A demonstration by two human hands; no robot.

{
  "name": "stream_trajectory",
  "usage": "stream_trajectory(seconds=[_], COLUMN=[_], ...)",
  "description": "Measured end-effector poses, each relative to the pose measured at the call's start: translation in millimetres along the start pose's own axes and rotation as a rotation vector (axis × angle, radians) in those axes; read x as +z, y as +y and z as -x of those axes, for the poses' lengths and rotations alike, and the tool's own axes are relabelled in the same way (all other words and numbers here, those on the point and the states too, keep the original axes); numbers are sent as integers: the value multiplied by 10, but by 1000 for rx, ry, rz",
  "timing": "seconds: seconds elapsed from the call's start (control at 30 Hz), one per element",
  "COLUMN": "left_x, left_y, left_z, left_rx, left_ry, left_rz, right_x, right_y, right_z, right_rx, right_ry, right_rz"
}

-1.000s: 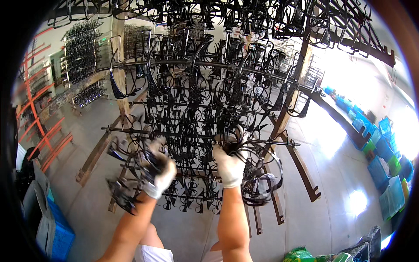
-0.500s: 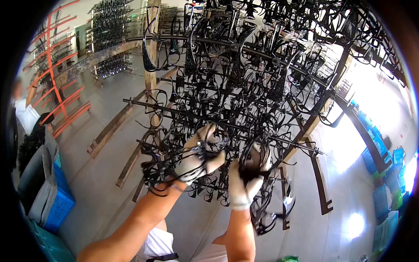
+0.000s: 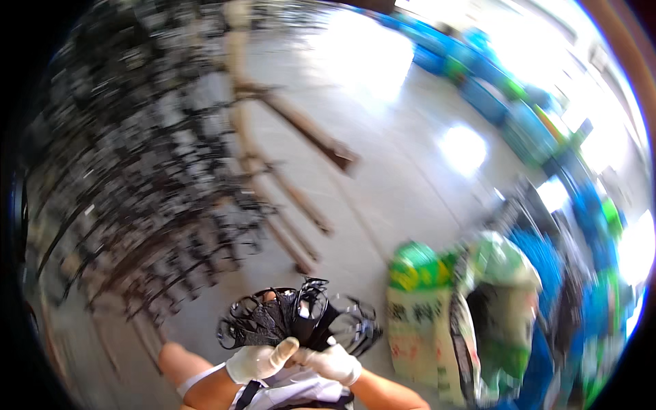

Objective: The person walks through a warehouse, picks up a sack, and then proceeds to assemble black metal frames onto a vertical rack. They repeatedly attach the frames one by one to the rack structure.

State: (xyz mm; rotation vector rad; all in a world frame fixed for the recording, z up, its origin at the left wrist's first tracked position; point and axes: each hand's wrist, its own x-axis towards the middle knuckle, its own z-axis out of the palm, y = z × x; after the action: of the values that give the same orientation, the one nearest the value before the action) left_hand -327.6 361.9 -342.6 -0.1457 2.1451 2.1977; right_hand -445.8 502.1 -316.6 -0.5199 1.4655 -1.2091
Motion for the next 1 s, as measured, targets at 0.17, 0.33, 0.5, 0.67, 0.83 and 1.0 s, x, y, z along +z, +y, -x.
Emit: stream_trajectory(seconds=[0.17,0.33,0.5,0.67,0.83,1.0], left_x=[-444,-1620,-2648,-2764,-2434,-2463], left_y=[-20,-597,-1019,-957,-516,-482], left_z=[939,2268,3271,3279,2846,2850], left_rx=[-36,109,396,343,452,483], left_ry=[348,2207,1795,1589,1724,1657], left_rz=[544,-711,281,78,89,178], right_x=[-1052,-2208,-3968,-1618,64,482], right_y=[21,-133,1078,-612,-598,-1091], right_z=[1130,1756,2011,472,-2126,-3047], right_rx=[-759,-452,648,180,-1033,-1165], right_ry=[897,1767,762,947,224,746], right_rz=[843,243,1438,1212,667,754])
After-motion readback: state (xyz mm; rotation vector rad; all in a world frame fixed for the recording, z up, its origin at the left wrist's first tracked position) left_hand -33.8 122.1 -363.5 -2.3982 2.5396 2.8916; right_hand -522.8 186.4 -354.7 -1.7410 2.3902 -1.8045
